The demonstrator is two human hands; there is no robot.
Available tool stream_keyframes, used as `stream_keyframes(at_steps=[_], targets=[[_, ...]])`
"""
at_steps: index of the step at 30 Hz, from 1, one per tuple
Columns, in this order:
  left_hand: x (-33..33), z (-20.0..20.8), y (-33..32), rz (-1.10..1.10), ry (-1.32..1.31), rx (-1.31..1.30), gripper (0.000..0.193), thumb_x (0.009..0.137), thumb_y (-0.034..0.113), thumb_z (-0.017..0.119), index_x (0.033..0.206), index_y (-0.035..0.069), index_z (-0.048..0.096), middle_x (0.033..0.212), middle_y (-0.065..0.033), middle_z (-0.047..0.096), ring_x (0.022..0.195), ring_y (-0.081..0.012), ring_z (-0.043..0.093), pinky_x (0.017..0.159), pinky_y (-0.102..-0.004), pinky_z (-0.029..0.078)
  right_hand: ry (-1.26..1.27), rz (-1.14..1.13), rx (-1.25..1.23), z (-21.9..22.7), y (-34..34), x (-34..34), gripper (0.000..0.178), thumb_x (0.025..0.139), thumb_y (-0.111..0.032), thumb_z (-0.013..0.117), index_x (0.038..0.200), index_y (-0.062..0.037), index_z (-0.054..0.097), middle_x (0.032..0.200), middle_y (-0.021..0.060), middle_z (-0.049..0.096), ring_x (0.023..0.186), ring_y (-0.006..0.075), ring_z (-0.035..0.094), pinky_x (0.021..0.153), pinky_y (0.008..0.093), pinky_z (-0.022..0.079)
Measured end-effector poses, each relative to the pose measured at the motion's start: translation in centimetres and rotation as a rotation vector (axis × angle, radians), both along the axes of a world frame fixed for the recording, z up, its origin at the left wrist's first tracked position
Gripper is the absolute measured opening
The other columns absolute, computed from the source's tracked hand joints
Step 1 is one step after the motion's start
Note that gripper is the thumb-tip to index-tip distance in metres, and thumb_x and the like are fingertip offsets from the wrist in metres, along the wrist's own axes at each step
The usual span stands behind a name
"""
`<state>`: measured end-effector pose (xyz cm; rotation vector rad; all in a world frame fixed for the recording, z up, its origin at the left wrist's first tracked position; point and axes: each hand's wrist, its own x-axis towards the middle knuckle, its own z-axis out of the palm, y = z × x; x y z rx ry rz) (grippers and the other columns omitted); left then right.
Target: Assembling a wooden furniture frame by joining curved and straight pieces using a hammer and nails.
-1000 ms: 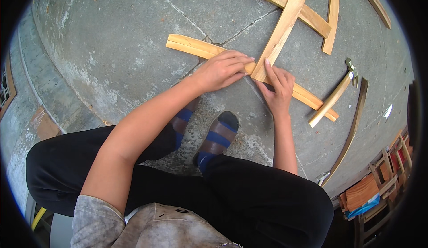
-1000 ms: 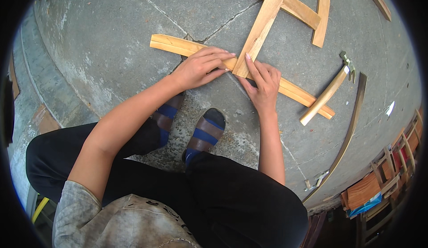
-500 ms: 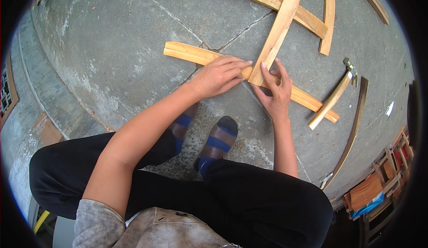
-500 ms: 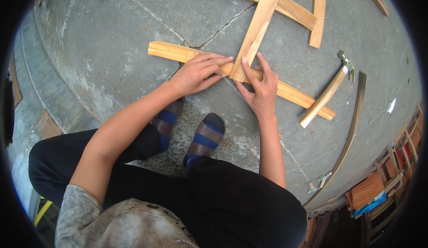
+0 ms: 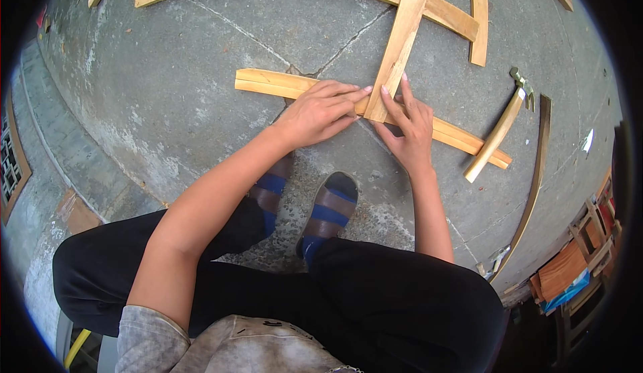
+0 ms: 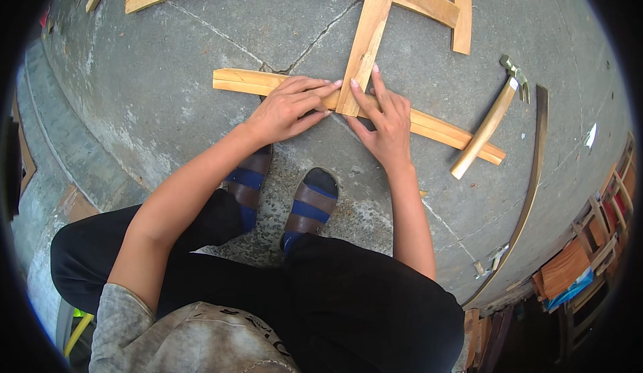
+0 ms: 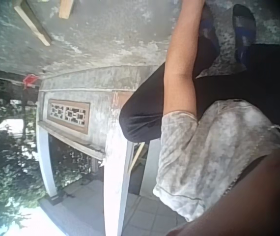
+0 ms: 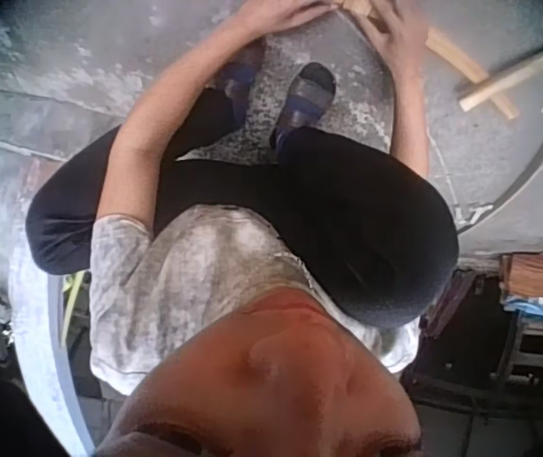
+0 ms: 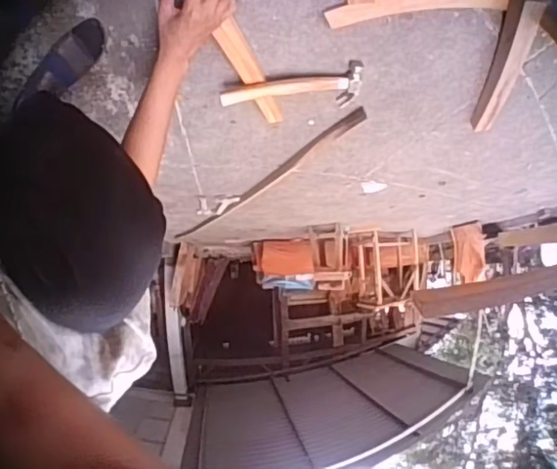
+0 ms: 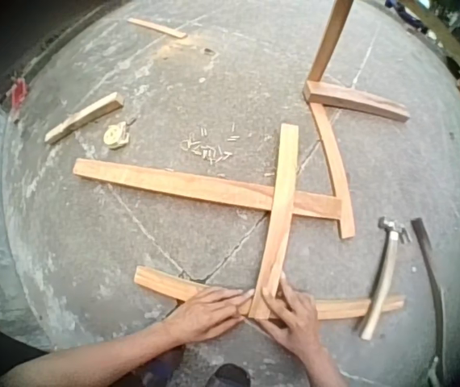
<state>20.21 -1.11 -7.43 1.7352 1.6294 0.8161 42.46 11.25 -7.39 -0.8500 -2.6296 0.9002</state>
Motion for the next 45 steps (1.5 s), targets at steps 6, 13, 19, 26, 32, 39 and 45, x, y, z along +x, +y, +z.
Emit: stream_keyframes(at_steps=[6,13,19,26,32,39,45], targets=[[-0.2,0.3,-0.1,-0.008,0.005,-0.014,0.030,0.087,0.013,0.076,0.115,0.001,0.070,0.151,-0.0029,0.060,0.129,-0.0283,0.060,0.107,-0.0449,0.049,-0.010,0.014,0.004,-0.3,-0.1,0.0,0.076,0.069,-0.022,0.091,0.141,-0.0210,0.069,0.162,0.0115,0.048,0.108,0.0227,0.065,0.099,0.0370,0.046],[0.0,0.2,0.0,0.002,-0.005,0.001,0.031,0.087,0.013,0.078,0.115,0.001,0.070,0.150,-0.0035,0.061,0.130,-0.0280,0.060,0.107,-0.0451,0.048,-0.013,-0.002,-0.020,-0.3,0.0,0.0,0.077,0.070,-0.025,0.091,0.143,-0.0295,0.067,0.164,0.0071,0.047,0.111,0.0231,0.065,0.100,0.0372,0.046],[0.1,0.2,0.0,0.009,0.004,-0.013,0.034,0.087,0.014,0.078,0.117,0.002,0.070,0.148,-0.0042,0.062,0.130,-0.0281,0.060,0.107,-0.0451,0.048,-0.003,-0.006,-0.017,-0.4,-0.1,0.1,0.075,0.071,-0.025,0.091,0.142,-0.0295,0.068,0.164,0.0070,0.047,0.111,0.0230,0.064,0.100,0.0372,0.046],[0.0,0.4,-0.1,0.015,-0.011,-0.016,0.023,0.086,0.013,0.079,0.104,0.003,0.068,0.149,-0.0043,0.062,0.131,-0.0284,0.059,0.107,-0.0454,0.048,-0.004,0.002,0.006,-0.4,0.0,0.0,0.074,0.071,-0.024,0.091,0.142,-0.0258,0.069,0.163,0.0078,0.048,0.110,0.0223,0.065,0.099,0.0370,0.046],[0.3,0.4,-0.1,0.012,-0.016,-0.014,0.019,0.086,0.012,0.079,0.092,0.004,0.063,0.150,-0.0061,0.061,0.134,-0.0295,0.058,0.110,-0.0467,0.047,-0.012,-0.016,-0.009,-0.3,-0.2,0.2,0.072,0.073,-0.024,0.090,0.142,-0.0292,0.068,0.163,0.0067,0.047,0.111,0.0234,0.064,0.100,0.0377,0.046],[-0.1,1.0,-0.6,0.022,0.035,0.033,0.019,0.089,0.015,0.077,0.091,0.004,0.062,0.150,-0.0084,0.060,0.136,-0.0296,0.057,0.116,-0.0478,0.043,-0.009,-0.016,-0.033,0.4,-0.2,-0.1,0.072,0.074,-0.023,0.089,0.142,-0.0292,0.068,0.164,0.0056,0.046,0.112,0.0232,0.064,0.102,0.0386,0.046],[-0.3,1.6,-0.9,0.058,0.068,0.041,0.020,0.090,0.015,0.077,0.089,0.003,0.061,0.149,-0.0090,0.061,0.134,-0.0298,0.059,0.117,-0.0483,0.043,0.007,-0.025,-0.018,0.6,-0.4,0.0,0.075,0.073,-0.023,0.089,0.144,-0.0297,0.066,0.157,0.0066,0.053,0.111,0.0239,0.064,0.101,0.0395,0.046]])
